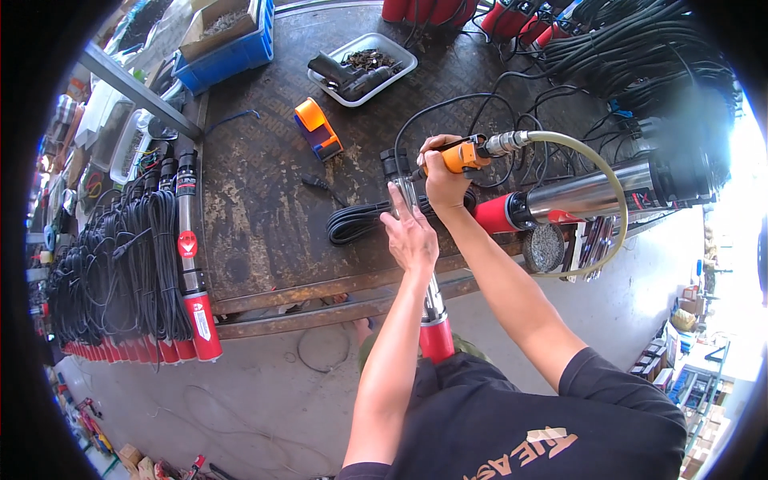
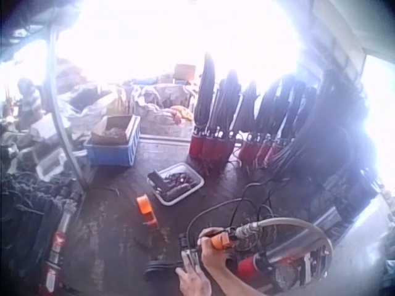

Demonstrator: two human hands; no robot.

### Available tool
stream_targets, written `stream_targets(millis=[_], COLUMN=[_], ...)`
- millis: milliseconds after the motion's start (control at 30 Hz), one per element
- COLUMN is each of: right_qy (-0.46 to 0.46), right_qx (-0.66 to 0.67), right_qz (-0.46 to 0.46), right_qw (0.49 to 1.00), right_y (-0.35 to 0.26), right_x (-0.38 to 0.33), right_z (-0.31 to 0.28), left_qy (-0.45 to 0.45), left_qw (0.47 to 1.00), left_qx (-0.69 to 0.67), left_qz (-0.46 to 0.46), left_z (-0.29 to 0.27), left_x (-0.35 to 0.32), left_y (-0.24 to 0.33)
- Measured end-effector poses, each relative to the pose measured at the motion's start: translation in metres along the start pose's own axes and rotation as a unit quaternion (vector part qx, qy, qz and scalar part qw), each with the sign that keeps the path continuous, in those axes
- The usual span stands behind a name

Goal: The person assembles metal components onto cylindrical pumps using an air-powered screwdriver and hands, then organizes the finished pumps into rows on a workbench.

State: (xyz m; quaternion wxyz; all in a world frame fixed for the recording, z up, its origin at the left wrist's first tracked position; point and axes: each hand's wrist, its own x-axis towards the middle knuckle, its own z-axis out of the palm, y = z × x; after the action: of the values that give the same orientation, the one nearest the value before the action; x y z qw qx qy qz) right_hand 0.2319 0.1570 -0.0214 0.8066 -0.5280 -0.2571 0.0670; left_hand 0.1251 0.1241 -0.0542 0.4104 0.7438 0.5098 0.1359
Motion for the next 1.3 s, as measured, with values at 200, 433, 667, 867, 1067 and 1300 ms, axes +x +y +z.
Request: stream_targets(millis=[200, 433, 667, 867, 1067, 1300], right_qy=[-0.008, 0.056, -0.022, -0.016, -0.010, -0.028], right_qx=[-0.019, -0.007, 0.031, 0.027, 0.052, 0.008], right_qz=[0.028, 0.032, 0.019, 0.035, 0.043, 0.042], right_qw=[0.999, 0.998, 0.999, 0.999, 0.998, 0.999], right_y=[-0.003, -0.016, -0.030, -0.025, -0.022, -0.021], right_x=[0.002, 0.007, -0.011, -0.005, -0.004, -0.003], right_z=[-0.002, -0.002, 0.000, 0.003, 0.005, 0.005], left_qy=[0.040, 0.058, 0.085, 0.070, 0.069, 0.092], left_qw=[0.999, 0.996, 0.993, 0.995, 0.995, 0.991], left_qx=[0.022, 0.056, 0.071, 0.065, 0.073, 0.092], left_qz=[0.016, 0.020, 0.030, 0.021, 0.026, 0.036], left_z=[0.006, 0.013, 0.019, 0.015, 0.015, 0.021], left_x=[-0.001, -0.005, -0.006, -0.007, -0.007, -0.007], left_y=[-0.001, 0.004, 0.005, 0.009, 0.009, 0.006])
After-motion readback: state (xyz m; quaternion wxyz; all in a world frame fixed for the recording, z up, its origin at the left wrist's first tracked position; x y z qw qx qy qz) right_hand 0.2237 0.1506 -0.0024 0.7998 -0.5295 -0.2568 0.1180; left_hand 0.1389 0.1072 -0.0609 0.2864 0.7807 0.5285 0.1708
